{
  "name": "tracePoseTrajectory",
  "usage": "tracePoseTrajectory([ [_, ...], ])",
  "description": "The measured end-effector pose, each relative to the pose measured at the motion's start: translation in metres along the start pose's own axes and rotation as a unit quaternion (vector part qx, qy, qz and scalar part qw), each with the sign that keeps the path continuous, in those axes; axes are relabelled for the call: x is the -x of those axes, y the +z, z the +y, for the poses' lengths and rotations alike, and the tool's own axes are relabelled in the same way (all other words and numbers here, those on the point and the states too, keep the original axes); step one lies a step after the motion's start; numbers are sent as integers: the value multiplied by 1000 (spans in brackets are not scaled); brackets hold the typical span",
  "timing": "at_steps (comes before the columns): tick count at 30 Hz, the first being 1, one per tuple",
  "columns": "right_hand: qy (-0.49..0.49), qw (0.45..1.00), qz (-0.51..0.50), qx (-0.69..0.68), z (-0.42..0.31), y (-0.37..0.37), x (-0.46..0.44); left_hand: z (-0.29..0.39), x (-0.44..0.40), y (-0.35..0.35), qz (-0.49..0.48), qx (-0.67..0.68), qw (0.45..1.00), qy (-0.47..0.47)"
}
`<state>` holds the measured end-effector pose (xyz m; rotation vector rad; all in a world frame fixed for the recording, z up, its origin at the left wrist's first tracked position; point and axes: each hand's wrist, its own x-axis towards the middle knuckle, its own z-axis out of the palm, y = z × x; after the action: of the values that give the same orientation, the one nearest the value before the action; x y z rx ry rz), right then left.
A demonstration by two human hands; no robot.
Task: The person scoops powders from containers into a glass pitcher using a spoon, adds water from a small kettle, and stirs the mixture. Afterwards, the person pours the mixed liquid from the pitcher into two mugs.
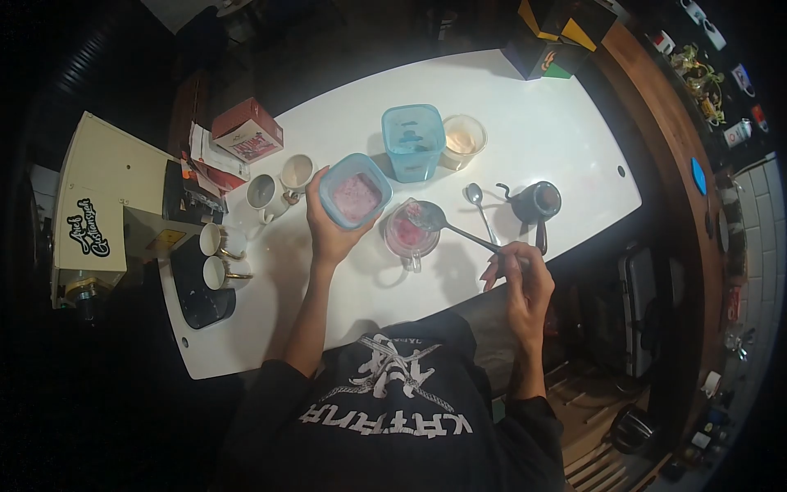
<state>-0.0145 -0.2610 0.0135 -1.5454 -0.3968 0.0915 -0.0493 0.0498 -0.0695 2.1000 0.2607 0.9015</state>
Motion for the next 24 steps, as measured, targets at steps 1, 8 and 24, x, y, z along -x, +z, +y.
tracePoseTrajectory([
  [1,0,1000,-2,12,1,1,0,0,0,1,0,6,1000,0],
  [8,-11,998,-33,59,3,2,-1,1,2,1,1,9,1000,-1],
  [24,-92,993,23,-63,-10,13,-25,-1,8,3,5,9,1000,-5],
])
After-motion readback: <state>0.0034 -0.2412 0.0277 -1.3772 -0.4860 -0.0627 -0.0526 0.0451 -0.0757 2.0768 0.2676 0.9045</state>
